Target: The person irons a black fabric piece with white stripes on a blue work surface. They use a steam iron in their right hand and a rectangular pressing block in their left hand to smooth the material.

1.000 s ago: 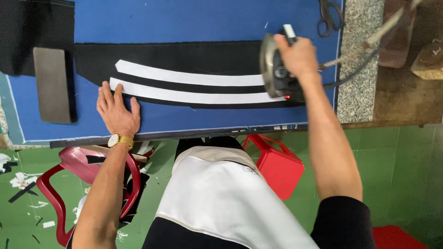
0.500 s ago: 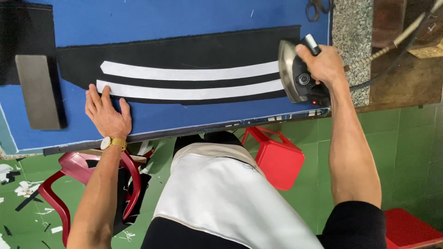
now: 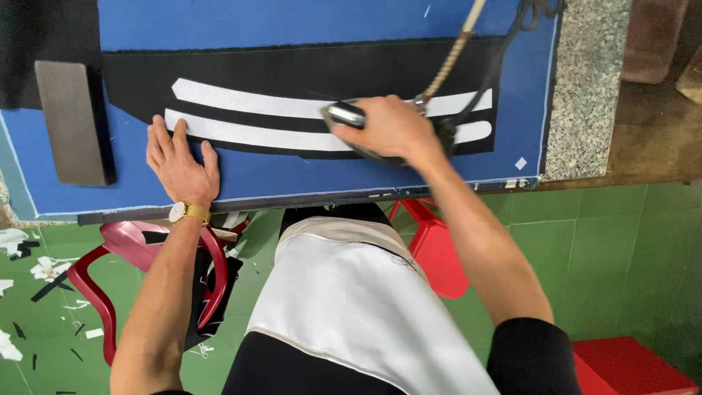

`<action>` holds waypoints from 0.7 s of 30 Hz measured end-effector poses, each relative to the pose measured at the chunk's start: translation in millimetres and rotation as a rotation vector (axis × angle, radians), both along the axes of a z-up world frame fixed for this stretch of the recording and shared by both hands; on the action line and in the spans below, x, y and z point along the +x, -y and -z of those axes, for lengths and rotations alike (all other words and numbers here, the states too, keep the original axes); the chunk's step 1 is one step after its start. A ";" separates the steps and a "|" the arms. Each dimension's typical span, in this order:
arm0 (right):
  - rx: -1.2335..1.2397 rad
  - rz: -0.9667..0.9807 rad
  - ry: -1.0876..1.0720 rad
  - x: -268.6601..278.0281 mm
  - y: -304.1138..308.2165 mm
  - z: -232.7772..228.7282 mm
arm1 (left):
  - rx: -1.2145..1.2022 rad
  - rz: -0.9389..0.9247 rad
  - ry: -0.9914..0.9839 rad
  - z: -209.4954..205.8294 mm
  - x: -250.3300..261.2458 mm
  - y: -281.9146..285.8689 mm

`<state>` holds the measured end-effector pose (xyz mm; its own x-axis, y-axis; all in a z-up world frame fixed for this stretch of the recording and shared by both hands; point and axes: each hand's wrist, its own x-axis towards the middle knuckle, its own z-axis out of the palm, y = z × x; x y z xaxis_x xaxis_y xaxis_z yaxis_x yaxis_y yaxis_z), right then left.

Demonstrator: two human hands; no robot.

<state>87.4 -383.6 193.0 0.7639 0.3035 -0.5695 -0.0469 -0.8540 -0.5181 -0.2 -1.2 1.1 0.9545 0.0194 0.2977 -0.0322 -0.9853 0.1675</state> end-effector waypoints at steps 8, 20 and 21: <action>0.112 0.005 0.084 24.3 -96.6 28.0 | -0.005 -0.031 0.009 1.7 0.6 1.3; 0.119 0.096 0.055 7.8 -74.4 36.2 | -0.017 -0.027 -0.025 1.0 -0.8 -2.0; 0.097 0.149 0.042 3.0 -65.3 38.3 | -0.022 -0.025 -0.023 -0.2 -1.1 -1.8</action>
